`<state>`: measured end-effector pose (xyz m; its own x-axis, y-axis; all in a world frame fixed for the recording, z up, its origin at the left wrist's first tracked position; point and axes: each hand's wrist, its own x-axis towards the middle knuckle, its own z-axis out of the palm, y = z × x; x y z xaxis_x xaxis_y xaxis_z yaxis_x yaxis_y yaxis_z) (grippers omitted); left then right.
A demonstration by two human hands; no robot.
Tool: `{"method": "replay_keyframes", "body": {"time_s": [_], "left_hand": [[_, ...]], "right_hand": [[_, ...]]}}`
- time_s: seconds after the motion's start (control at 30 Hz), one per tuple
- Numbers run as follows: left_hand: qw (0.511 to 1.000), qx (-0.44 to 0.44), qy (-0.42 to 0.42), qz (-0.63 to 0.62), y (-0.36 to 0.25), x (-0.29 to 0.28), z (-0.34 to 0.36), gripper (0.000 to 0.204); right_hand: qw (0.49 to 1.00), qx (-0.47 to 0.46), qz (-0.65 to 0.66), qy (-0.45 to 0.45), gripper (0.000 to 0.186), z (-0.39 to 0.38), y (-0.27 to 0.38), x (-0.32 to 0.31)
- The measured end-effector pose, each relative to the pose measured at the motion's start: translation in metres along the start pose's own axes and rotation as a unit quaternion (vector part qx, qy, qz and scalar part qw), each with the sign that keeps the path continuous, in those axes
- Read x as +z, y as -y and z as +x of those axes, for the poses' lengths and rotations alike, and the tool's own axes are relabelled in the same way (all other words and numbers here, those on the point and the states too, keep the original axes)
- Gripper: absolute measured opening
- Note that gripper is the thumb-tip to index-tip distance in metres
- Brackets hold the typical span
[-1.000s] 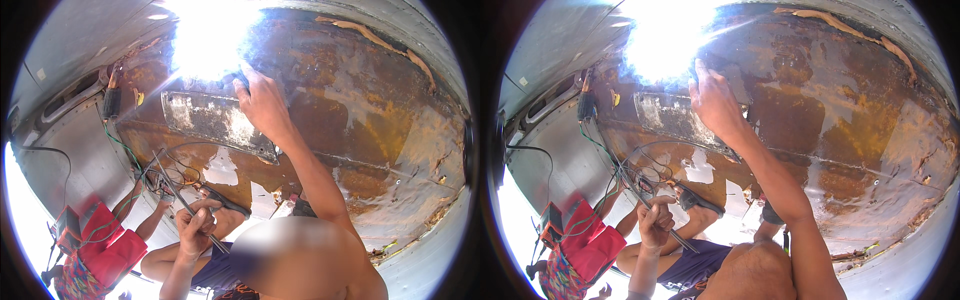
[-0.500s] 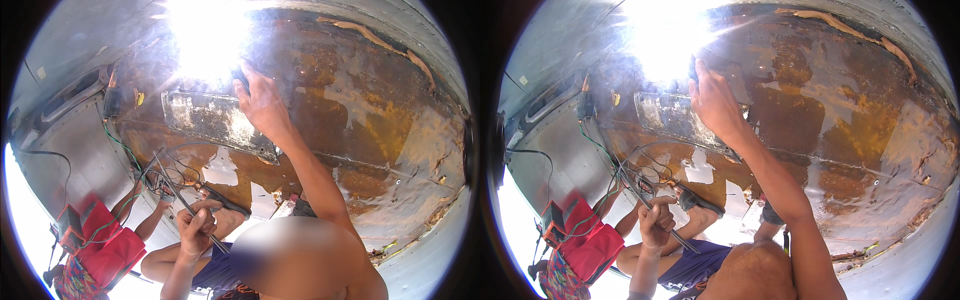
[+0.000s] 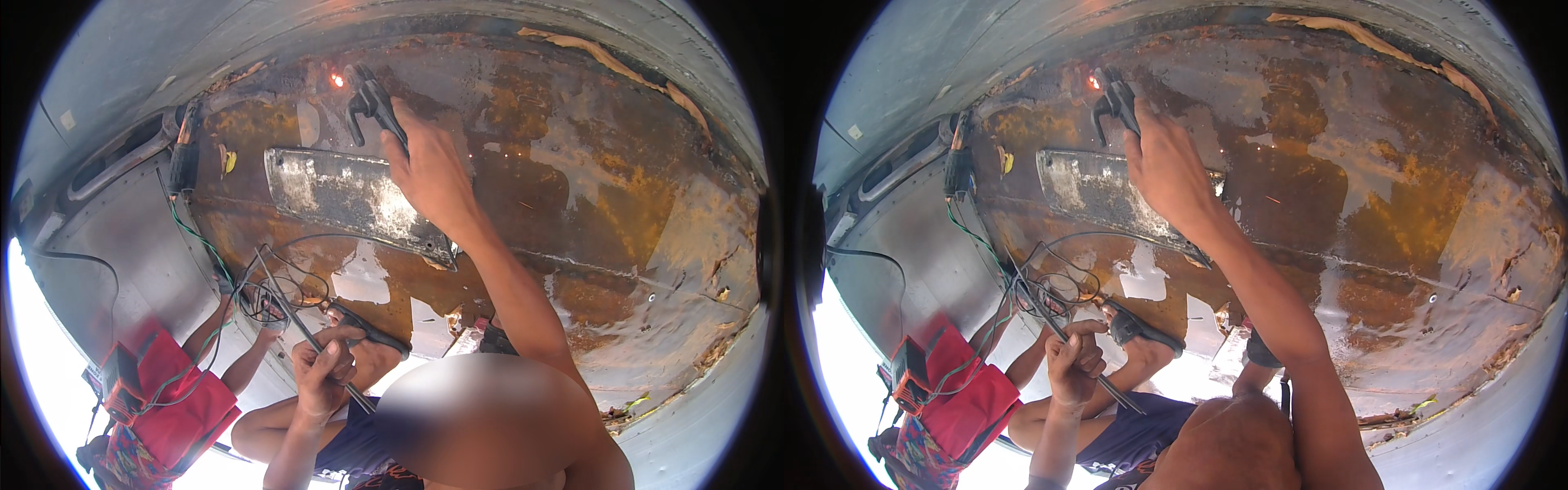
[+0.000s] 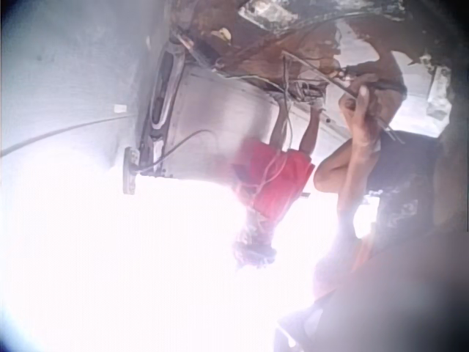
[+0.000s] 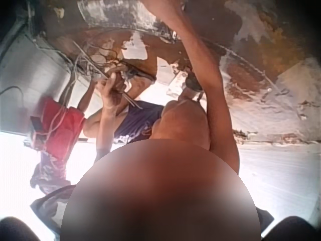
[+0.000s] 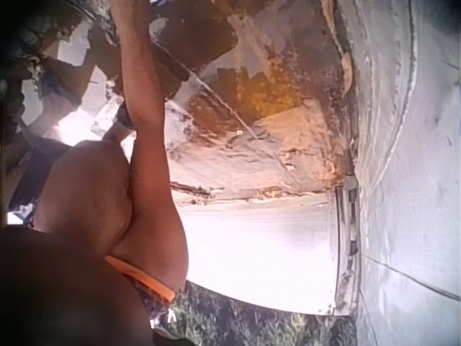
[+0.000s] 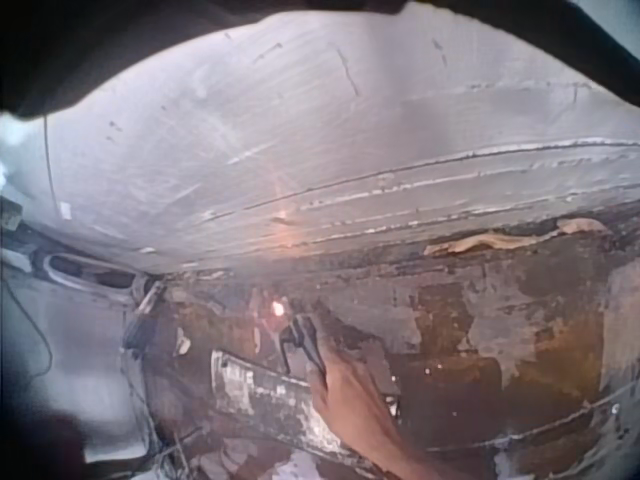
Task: The person sits in the bed of a truck and uses a welding machine to weld a metal patch onto the rusty floor. They adjust the welding rod and torch, then apply welds to the seam of the patch.
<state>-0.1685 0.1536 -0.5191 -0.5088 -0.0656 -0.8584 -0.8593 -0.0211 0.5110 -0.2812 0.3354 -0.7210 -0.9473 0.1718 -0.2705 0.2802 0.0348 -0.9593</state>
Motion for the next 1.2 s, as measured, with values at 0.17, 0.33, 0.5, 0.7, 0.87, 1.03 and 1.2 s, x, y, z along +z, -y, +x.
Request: {"method": "replay_keyframes", "body": {"time_s": [0.17, 0.33, 0.5, 0.7, 0.87, 1.03, 1.2], "left_hand": [[1.0, 0.004, -0.007, 0.006, -0.002, 0.003, 0.0, 0.041], [1.0, 0.002, -0.013, 0.013, -0.001, 0.003, 0.001, 0.041], [1.0, 0.005, -0.011, 0.014, -0.001, 0.002, 0.001, 0.041], [1.0, 0.011, -0.002, 0.013, -0.001, 0.003, 0.001, 0.04], [1.0, 0.009, 0.0, 0.01, 0.001, 0.001, 0.0, 0.041], [1.0, 0.009, -0.006, 0.011, 0.0, 0.003, 0.0, 0.042], [1.0, 0.01, -0.003, 0.005, 0.001, 0.0, 0.0, 0.042]], "right_hand": [[1.0, -0.005, -0.009, -0.004, 0.046, 0.001, -0.001, 0.004], [1.0, 0.014, -0.018, 0.008, 0.048, 0.002, 0.0, 0.005], [0.998, 0.043, -0.01, 0.034, 0.049, 0.002, 0.005, 0.0], [0.999, 0.024, -0.014, 0.018, 0.049, 0.003, -0.001, 0.004], [0.999, 0.016, -0.025, 0.015, 0.049, 0.003, -0.003, 0.005], [0.999, 0.006, 0.028, -0.029, 0.043, -0.001, -0.001, 0.001], [0.994, -0.034, 0.034, -0.096, 0.045, -0.006, -0.009, -0.005]]}}
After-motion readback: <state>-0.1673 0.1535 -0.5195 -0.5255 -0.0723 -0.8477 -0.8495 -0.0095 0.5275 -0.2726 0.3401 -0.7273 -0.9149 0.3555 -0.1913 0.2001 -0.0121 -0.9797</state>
